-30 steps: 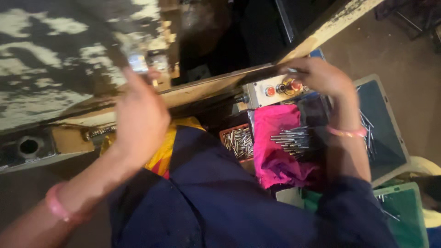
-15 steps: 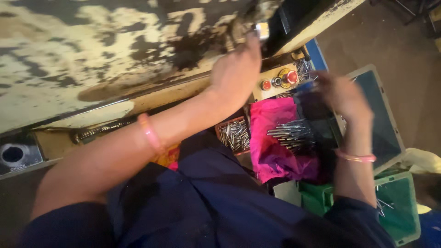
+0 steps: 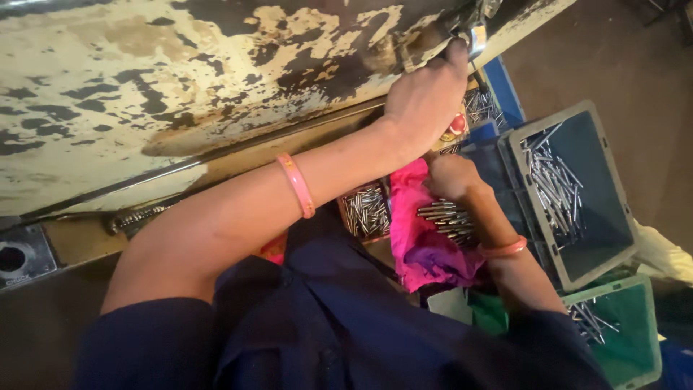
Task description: The person repeatedly inserts metal rods into a machine, aligns a plastic-wrapped cardboard panel, and secures it with metal fasteners. The person handles the panel and fasteners by hand, repeatedly adjusting the panel position and inserting fasteners into the machine.
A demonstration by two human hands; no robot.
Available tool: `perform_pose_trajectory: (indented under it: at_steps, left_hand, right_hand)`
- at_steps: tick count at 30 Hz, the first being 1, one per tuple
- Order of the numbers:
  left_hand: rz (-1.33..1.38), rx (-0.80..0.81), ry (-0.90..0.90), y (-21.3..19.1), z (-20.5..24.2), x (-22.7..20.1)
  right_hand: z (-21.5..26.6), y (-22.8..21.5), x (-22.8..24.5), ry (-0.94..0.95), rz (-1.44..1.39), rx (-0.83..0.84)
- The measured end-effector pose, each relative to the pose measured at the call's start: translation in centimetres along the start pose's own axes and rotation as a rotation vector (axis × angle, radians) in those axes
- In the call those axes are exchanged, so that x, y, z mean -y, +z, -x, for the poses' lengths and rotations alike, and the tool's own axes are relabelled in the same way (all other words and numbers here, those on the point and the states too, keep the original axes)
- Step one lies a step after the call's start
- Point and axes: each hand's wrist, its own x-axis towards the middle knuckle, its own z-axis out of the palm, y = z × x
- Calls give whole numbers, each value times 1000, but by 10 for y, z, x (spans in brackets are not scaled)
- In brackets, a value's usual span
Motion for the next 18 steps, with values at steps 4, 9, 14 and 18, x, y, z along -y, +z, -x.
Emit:
perform_pose_trajectory:
  at_steps: [4,9,14,18]
  left_hand:
    - [6,-31,-13,3,-1,-3]
    - [26,43,92,-36,7,3]
    - [-23,-127,262,-120,52,15]
    - [-23,-459,584,-189,104,48]
  right_hand:
    - [-8,2,-3,-31,8,-9]
    - [7,-36,31,-87,92,-45]
    - [75,-118,77,-145,86,-121]
    - [113,-148,110,-599,-211,-788]
